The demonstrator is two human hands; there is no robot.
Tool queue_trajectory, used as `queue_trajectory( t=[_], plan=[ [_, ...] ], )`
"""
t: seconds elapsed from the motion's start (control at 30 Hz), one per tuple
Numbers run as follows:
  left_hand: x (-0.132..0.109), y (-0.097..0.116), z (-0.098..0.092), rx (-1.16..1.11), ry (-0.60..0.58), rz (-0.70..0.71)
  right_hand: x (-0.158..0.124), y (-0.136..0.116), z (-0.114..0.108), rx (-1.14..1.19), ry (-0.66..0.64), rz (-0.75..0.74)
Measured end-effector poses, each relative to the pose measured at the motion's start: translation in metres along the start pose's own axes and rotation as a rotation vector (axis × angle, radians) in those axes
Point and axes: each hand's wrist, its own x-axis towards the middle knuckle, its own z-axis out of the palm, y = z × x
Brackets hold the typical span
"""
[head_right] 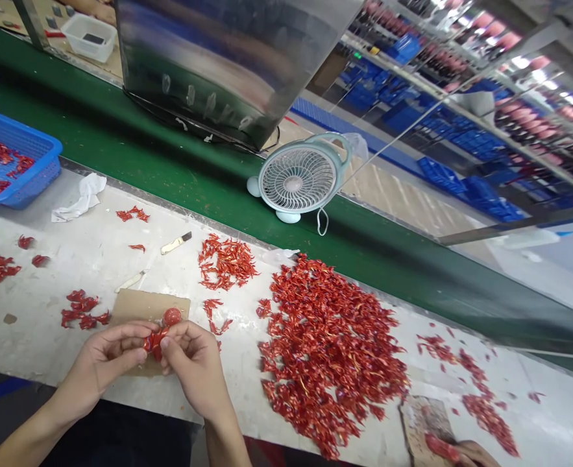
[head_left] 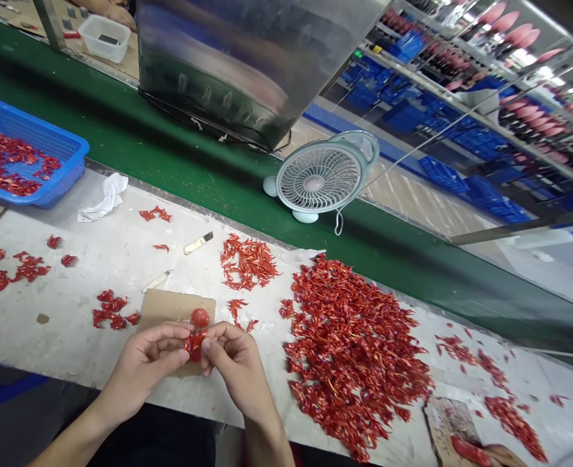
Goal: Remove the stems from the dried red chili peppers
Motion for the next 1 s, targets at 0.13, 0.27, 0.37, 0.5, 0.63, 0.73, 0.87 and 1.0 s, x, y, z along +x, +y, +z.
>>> queue_trajectory(
  t=[0.13, 0.27, 0.37, 0.5, 0.63, 0.73, 0.87, 1.0],
  plan=[
    [0.0, -0.001, -0.001, 0.021, -0.011, 0.006, -0.002, -0.004, 0.005, -0.036, 0.048, -0.02],
    [0.002, -0.007, -0.003, 0.032, -0.011, 0.016, -0.005, -0.009, 0.008, -0.083, 0.092, -0.021],
    [0.003, -0.008, -0.003, 0.025, -0.008, 0.009, -0.008, -0.009, 0.009, -0.145, 0.115, -0.053],
    [0.002, -0.006, -0.001, -0.005, 0.019, -0.001, -0.011, -0.003, 0.009, -0.219, 0.145, -0.119],
    [0.001, -0.003, 0.003, 0.006, 0.035, 0.023, -0.013, 0.006, 0.011, -0.128, 0.148, -0.115],
    [0.0, -0.002, 0.004, 0.05, 0.037, 0.076, -0.015, 0.009, 0.014, -0.041, 0.153, -0.096],
    [-0.003, -0.006, 0.005, 0.107, 0.069, 0.094, -0.015, 0.013, 0.015, -0.013, 0.174, -0.142],
    [-0.008, -0.01, 0.01, 0.1, 0.038, 0.107, -0.014, 0.014, 0.013, -0.025, 0.169, -0.158]
  ],
)
